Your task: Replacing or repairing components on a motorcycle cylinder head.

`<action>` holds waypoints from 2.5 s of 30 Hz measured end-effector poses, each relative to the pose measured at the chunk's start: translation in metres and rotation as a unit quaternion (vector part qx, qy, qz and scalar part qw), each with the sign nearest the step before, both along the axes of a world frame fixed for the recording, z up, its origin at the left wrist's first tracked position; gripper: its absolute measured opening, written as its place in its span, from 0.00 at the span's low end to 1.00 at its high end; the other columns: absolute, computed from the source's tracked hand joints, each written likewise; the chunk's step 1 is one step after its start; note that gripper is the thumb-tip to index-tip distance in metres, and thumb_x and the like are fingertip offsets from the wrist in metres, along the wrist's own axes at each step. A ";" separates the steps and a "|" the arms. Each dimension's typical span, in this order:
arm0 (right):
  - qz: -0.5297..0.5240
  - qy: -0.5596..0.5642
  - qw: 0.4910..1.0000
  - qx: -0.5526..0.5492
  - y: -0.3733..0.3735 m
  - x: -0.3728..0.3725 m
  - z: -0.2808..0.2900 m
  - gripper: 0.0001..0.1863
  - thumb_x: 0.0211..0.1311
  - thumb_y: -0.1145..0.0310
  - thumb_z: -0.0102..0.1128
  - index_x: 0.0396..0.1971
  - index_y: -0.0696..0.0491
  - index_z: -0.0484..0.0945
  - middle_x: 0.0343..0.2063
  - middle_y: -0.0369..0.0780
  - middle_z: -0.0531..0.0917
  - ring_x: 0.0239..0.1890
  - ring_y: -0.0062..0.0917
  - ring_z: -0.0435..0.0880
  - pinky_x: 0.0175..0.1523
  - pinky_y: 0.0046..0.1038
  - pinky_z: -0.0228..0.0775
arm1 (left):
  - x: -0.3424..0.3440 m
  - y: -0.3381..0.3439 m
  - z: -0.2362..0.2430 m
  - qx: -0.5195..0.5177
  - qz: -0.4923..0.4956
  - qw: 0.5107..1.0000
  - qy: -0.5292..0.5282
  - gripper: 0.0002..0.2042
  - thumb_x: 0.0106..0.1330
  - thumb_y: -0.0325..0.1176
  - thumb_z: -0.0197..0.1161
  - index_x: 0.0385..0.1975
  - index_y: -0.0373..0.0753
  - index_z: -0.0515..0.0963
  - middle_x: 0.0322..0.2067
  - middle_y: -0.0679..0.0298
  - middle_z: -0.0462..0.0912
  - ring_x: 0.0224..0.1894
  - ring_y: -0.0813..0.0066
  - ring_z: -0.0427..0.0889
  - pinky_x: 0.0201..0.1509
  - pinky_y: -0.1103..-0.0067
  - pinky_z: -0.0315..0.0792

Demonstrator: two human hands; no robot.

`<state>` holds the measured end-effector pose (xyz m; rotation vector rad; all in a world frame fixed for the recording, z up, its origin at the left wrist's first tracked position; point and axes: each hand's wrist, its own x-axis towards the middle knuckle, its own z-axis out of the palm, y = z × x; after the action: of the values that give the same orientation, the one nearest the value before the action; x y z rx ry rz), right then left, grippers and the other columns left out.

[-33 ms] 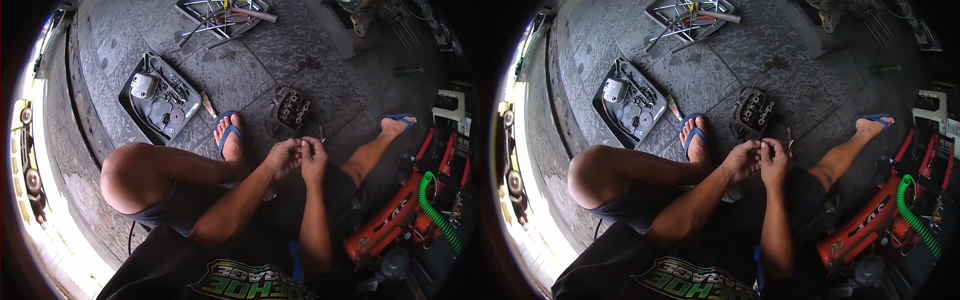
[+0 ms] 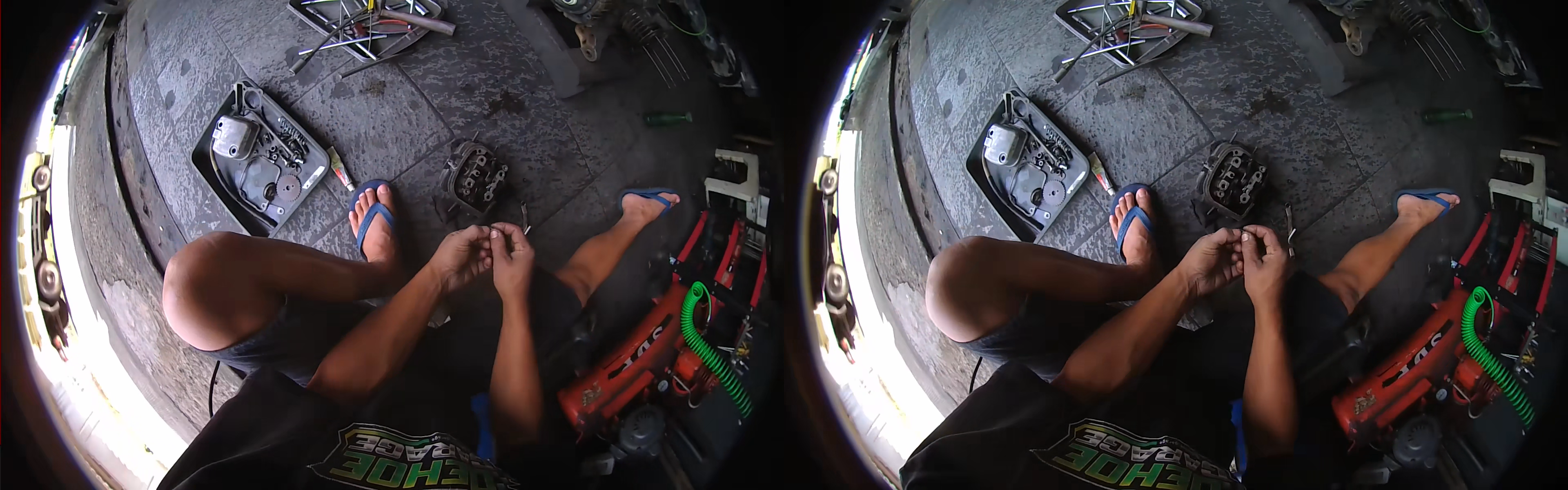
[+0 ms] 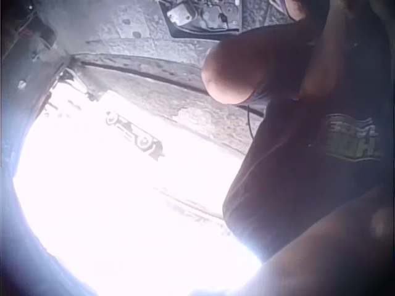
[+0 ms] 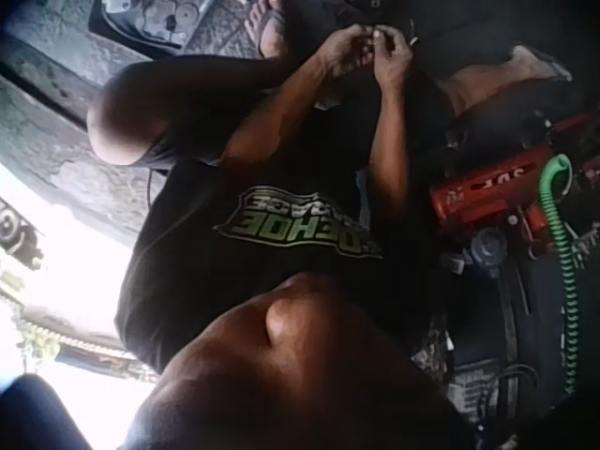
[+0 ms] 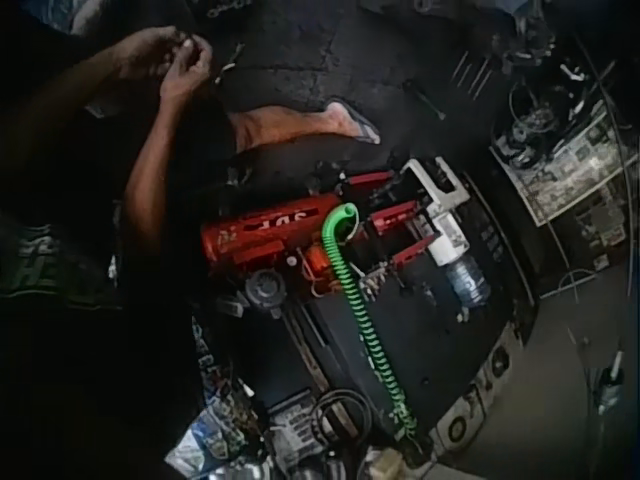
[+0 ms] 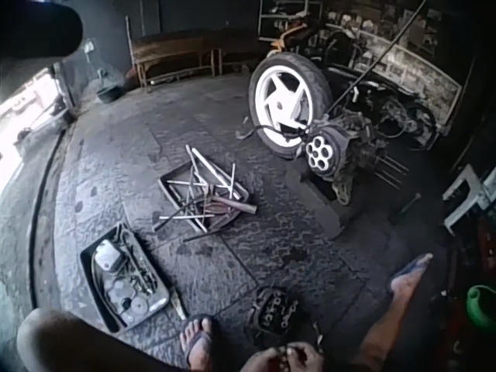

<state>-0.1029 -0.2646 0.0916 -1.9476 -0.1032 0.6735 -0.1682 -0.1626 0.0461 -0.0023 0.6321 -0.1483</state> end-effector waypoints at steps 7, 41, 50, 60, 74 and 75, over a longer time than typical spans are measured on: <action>0.062 -0.103 0.993 -0.013 0.000 0.001 -0.018 0.07 0.71 0.71 0.57 0.42 0.57 0.79 0.30 0.35 0.84 0.28 0.17 0.81 0.34 0.23 0.76 | -0.006 0.001 -0.012 -0.023 -0.010 1.000 0.013 0.07 0.71 0.37 0.63 0.37 0.41 0.80 0.29 0.72 0.79 0.30 0.82 0.76 0.38 0.82 0.76; -0.054 -0.171 0.976 -0.126 0.041 -0.008 -0.053 0.10 0.67 0.69 0.62 0.41 0.60 0.82 0.37 0.47 0.86 0.38 0.36 0.87 0.44 0.34 0.78 | 0.032 0.013 -0.050 -0.108 0.142 0.966 0.189 0.07 0.71 0.33 0.62 0.30 0.40 0.77 0.21 0.69 0.77 0.19 0.79 0.72 0.24 0.81 0.73; 0.031 -0.256 0.946 -0.196 0.053 0.006 -0.050 0.09 0.64 0.69 0.63 0.39 0.59 0.83 0.36 0.48 0.86 0.38 0.41 0.86 0.43 0.37 0.78 | 0.036 0.014 -0.057 -0.178 0.144 0.960 0.159 0.10 0.72 0.35 0.60 0.27 0.42 0.77 0.19 0.70 0.77 0.18 0.80 0.71 0.23 0.82 0.70; 0.108 -0.322 0.909 -0.240 0.064 0.011 -0.036 0.07 0.59 0.71 0.65 0.35 0.57 0.83 0.32 0.47 0.84 0.34 0.44 0.84 0.40 0.41 0.76 | 0.038 0.011 -0.054 -0.200 0.150 0.956 0.151 0.12 0.74 0.36 0.59 0.26 0.40 0.76 0.18 0.72 0.75 0.16 0.84 0.68 0.19 0.85 0.67; 0.139 -0.339 0.889 -0.276 0.071 0.006 -0.037 0.07 0.61 0.69 0.64 0.34 0.56 0.82 0.33 0.48 0.84 0.35 0.47 0.84 0.41 0.44 0.76 | 0.036 0.006 -0.066 -0.175 0.171 0.957 0.152 0.09 0.72 0.35 0.59 0.28 0.41 0.76 0.24 0.67 0.80 0.24 0.75 0.76 0.32 0.75 0.77; 0.129 -0.330 0.890 -0.288 0.070 0.006 -0.037 0.07 0.61 0.69 0.63 0.34 0.56 0.82 0.34 0.48 0.84 0.36 0.48 0.84 0.41 0.44 0.76 | 0.038 0.006 -0.062 -0.179 0.171 0.957 0.152 0.09 0.72 0.35 0.59 0.28 0.41 0.76 0.24 0.67 0.80 0.24 0.75 0.76 0.32 0.75 0.77</action>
<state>-0.0967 -0.1945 0.0542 -2.7101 -0.6573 0.1715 -0.1300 -0.1567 -0.0156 -0.4902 0.8947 0.0781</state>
